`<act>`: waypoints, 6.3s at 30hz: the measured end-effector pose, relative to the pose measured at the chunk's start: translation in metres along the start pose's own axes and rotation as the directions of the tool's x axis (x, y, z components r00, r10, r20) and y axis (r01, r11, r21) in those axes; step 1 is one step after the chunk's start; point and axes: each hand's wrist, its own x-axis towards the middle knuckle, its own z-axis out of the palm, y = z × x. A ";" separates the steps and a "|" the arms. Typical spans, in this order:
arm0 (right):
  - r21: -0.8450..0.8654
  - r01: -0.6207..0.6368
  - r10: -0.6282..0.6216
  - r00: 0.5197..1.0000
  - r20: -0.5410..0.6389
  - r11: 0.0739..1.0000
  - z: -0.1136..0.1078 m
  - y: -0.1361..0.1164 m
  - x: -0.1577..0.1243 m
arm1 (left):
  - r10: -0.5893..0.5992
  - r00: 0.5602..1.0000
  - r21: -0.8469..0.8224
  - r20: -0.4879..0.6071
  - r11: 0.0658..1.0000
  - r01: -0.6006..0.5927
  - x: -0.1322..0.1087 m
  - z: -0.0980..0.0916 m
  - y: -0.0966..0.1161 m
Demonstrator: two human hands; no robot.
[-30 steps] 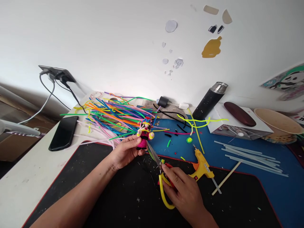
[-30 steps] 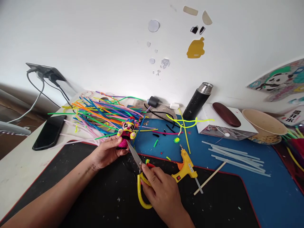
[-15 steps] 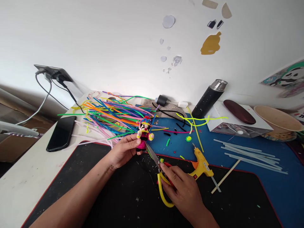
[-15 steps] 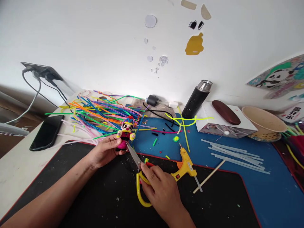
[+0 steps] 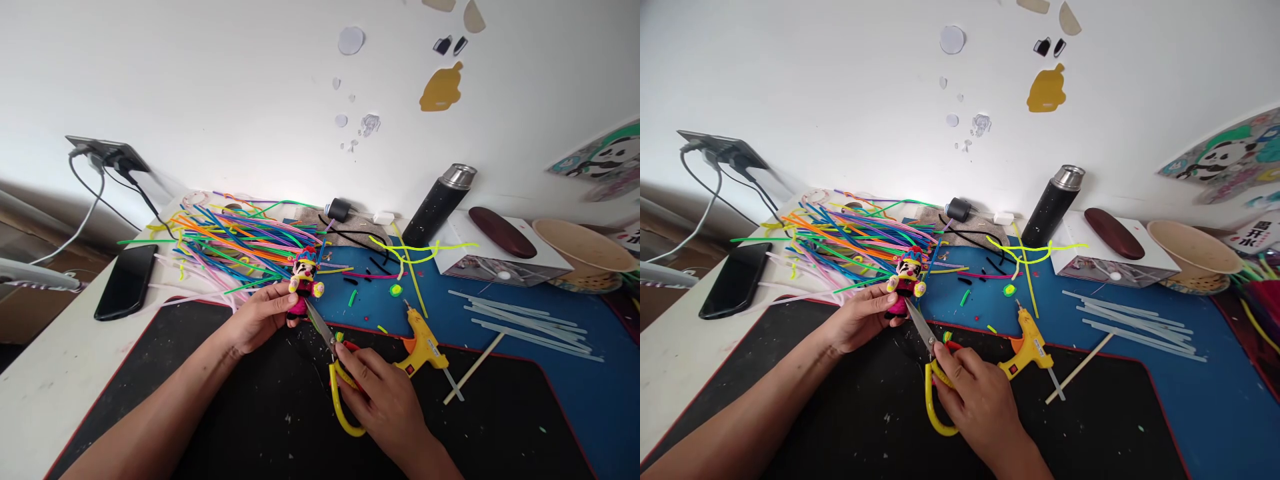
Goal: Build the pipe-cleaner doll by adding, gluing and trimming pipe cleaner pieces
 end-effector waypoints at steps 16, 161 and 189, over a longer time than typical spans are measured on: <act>0.118 -0.046 0.045 0.999 0.013 0.992 0.003 0.001 -0.004 | -0.071 0.997 -0.009 0.028 0.997 0.071 0.002 -0.003 -0.001; 0.061 -0.015 0.013 0.999 0.041 0.998 -0.002 0.005 -0.001 | -0.038 0.996 0.069 0.084 0.997 0.032 -0.002 -0.003 -0.001; 0.057 -0.036 0.033 0.998 0.057 0.998 -0.003 0.006 -0.002 | 0.038 0.999 0.166 0.006 0.985 -0.039 -0.004 0.000 0.007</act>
